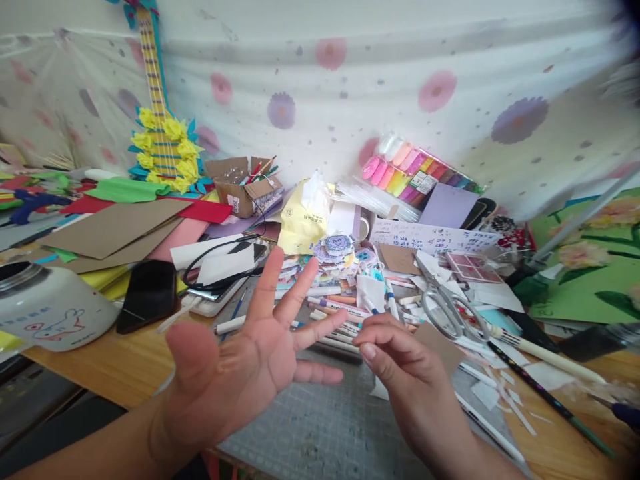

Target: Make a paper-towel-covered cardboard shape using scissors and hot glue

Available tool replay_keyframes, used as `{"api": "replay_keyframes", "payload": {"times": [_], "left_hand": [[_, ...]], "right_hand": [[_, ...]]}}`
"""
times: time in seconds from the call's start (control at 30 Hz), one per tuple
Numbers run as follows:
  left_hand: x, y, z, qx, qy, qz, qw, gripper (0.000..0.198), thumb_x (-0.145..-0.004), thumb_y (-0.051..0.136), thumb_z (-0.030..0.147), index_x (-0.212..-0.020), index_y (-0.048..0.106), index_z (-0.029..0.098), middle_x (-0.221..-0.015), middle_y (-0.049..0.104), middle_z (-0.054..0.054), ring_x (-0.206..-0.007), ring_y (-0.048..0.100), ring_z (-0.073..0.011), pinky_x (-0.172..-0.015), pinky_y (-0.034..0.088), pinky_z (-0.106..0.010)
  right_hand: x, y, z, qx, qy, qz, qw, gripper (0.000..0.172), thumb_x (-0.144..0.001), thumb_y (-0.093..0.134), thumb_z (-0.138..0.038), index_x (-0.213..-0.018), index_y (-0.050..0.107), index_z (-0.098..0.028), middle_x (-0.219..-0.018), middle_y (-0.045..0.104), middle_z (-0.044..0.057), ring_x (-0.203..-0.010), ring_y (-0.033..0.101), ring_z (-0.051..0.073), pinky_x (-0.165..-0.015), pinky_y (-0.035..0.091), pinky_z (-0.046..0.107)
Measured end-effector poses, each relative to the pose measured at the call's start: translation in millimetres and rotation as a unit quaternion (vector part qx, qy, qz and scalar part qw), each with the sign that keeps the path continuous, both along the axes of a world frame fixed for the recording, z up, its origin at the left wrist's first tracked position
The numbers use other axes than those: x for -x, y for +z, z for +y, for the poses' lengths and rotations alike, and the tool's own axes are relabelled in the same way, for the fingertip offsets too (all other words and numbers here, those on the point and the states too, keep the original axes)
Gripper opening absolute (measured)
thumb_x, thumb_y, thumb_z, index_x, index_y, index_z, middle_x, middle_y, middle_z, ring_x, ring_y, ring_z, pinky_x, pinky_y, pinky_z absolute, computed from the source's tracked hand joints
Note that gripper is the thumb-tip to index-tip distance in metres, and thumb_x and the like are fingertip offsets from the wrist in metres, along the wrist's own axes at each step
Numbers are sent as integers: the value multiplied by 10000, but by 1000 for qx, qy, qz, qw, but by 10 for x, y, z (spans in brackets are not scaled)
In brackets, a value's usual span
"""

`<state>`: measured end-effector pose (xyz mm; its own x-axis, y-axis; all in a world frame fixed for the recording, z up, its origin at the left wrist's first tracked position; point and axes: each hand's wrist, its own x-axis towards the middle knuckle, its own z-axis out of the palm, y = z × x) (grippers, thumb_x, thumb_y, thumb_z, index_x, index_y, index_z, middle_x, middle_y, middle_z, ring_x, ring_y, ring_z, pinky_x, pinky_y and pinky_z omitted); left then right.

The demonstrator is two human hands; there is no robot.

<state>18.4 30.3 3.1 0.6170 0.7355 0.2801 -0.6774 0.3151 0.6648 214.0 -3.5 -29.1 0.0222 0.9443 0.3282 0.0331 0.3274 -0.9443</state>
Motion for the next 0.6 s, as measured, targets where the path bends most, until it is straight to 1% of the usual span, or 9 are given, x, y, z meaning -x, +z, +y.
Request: {"api": "replay_keyframes", "payload": {"times": [0.07,0.13,0.2,0.3,0.37,0.43,0.53,0.6], "left_hand": [[1,-1,3,3,1,-3,1000,954,-558,386,884,-1403,99,546,-1585,-16,86,-1350,181,-503,-906,335,-699],[-22,-3,-5,5,3,-9,1000,946,-556,375,887,-1399,110,551,-1585,3,85,-1352,186,-496,-922,321,-701],[-59,-16,-22,6,2,-16,1000,928,-562,385,880,-1393,124,562,-1585,25,87,-1356,189,-486,-934,316,-693],[-108,-48,-53,-1,-8,-6,1000,916,-571,480,840,-1384,160,567,-1582,66,89,-1363,194,-464,-971,298,-660],[-122,-63,-66,-8,-16,10,1000,917,-570,549,802,-1380,190,563,-1579,90,90,-1372,187,-448,-998,278,-636],[-119,-67,-64,-11,-16,15,1000,905,-584,558,787,-1382,196,558,-1579,94,90,-1378,171,-441,-1000,278,-632],[-95,-65,-31,-4,6,1,1000,875,-616,446,829,-1396,169,543,-1582,70,79,-1374,166,-457,-954,319,-650],[-75,-62,0,2,26,0,1000,882,-609,376,858,-1401,160,537,-1584,61,69,-1362,179,-476,-921,345,-654]], "right_hand": [[29,13,-6,42,29,-13,999,112,-874,594,-269,-802,679,-258,-802,597,-22,-789,537,134,-747,398,232],[75,18,-15,78,47,-14,996,144,-869,595,-301,-776,675,-226,-769,610,-11,-755,540,142,-722,402,244],[126,7,-23,102,58,7,993,158,-853,608,-324,-762,668,-210,-759,617,-4,-753,542,150,-722,406,257],[182,-25,-40,116,80,49,989,115,-808,659,-317,-766,653,-210,-786,614,-4,-772,546,155,-723,415,264],[191,-38,-58,97,87,46,990,111,-796,674,-293,-737,632,-209,-804,592,-7,-796,544,155,-732,416,262],[172,-30,-77,57,91,22,994,123,-816,653,-267,-715,617,-209,-806,561,-11,-802,542,150,-755,415,267],[106,22,-96,-7,84,-11,996,86,-834,633,-225,-748,631,-224,-828,540,-13,-812,543,142,-779,414,268],[58,67,-99,-37,69,-22,997,72,-819,653,-204,-755,642,-236,-830,533,-15,-805,538,136,-757,417,254]]}}
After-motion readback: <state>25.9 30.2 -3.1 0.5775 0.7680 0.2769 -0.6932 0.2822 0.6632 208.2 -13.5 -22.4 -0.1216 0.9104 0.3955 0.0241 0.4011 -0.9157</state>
